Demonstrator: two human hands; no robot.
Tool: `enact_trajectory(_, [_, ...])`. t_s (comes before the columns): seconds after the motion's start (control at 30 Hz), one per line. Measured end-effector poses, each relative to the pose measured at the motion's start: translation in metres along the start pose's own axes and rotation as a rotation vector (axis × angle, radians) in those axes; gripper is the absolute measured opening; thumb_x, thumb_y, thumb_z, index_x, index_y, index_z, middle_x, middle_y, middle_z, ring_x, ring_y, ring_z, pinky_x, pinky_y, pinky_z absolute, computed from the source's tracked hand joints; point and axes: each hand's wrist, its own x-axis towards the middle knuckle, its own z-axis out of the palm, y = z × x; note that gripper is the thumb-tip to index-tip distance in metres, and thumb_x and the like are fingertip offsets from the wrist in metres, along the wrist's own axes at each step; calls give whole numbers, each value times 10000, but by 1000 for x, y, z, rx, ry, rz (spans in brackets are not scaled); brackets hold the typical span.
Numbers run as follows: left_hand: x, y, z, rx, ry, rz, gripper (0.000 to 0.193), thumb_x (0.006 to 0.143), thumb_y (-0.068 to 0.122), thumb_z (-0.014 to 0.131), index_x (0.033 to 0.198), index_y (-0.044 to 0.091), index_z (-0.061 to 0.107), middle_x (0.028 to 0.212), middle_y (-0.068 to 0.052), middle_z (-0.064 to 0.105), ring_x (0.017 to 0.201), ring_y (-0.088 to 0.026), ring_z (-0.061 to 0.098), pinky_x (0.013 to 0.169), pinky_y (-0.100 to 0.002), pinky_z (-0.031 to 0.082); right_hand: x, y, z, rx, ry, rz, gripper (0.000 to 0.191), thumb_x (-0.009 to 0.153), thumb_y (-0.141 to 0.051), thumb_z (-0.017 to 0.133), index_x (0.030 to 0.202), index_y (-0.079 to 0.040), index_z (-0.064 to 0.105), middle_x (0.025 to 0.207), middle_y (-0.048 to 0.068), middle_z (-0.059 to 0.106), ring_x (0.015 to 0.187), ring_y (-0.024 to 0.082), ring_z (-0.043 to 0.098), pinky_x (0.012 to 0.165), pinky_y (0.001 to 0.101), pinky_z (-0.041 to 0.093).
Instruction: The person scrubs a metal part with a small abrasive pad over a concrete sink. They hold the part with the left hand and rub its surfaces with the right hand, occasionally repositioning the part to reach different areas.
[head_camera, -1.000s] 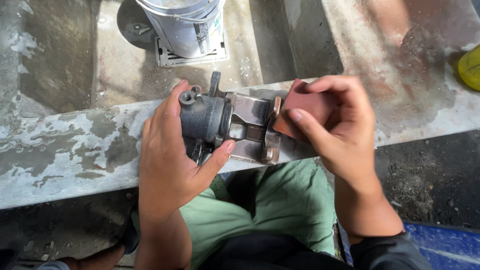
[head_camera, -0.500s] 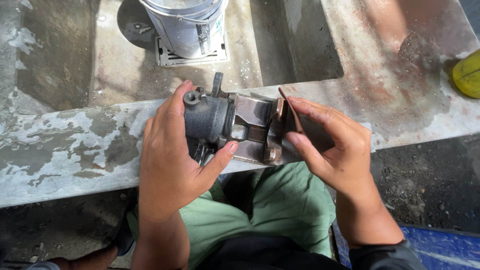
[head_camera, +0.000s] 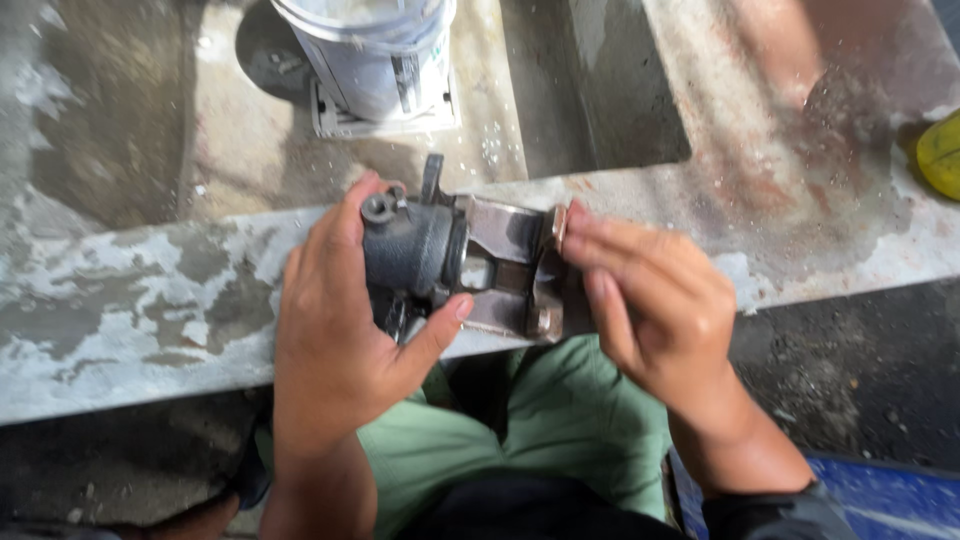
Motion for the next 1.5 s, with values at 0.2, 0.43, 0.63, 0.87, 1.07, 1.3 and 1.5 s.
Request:
enact_trajectory(0.2, [1,3,-1,-1,2,-18,915,842,364,853,1517,-16,366,1417,-160,598,1316,-353,590,1116,-464,410,5,3,-4,4,-39,-33,179,908,23,708,1078,-1,759,1135,156,743,1060,293,737,930,392,564])
enact_trajectory(0.43, [-3,1,2,18,16,-27,911,823,325,861,1516,-12,374,1417,-167,599,1299,-361,595,1108,-464,416,10,6,-7,-6,-51,-45,226,912,30,738,1136,0,747,1202,156,734,1111,317,724,1028,419,562])
enact_trajectory(0.63, [-3,1,1,2,20,-29,913,822,313,862,1519,-24,378,1391,-157,612,1265,-352,609,1100,-455,426,12,9,-9,-14,-62,-101,253,900,37,742,1151,7,745,1235,167,719,1130,306,711,1024,423,557])
enact_trajectory(0.87, [-3,1,3,14,25,-1,908,834,310,863,1520,-26,372,1393,-152,617,1285,-349,608,1123,-458,427,4,5,-8,-12,-83,-63,265,899,17,749,1163,-2,738,1230,146,726,1172,299,713,1032,428,545])
enact_trajectory(1.07, [-5,-2,3,-10,9,-20,903,832,293,864,1523,-19,373,1402,-141,622,1278,-333,610,1127,-452,438,4,4,-3,-31,-34,-35,261,951,25,746,1210,3,722,1257,154,712,1205,307,709,1091,425,549])
enact_trajectory(1.3, [-2,2,3,11,27,-15,895,828,278,872,1519,-3,378,1393,-133,623,1288,-333,612,1121,-452,437,2,5,-4,54,-70,-14,369,852,-40,800,1202,30,706,1240,194,705,1149,338,708,1037,428,544])
enact_trajectory(1.5, [-2,2,2,11,15,-19,897,816,278,871,1509,-5,377,1389,-125,619,1281,-335,609,1123,-453,428,4,0,4,42,-14,54,360,896,-13,784,1242,25,693,1300,198,691,1212,337,699,1082,432,542])
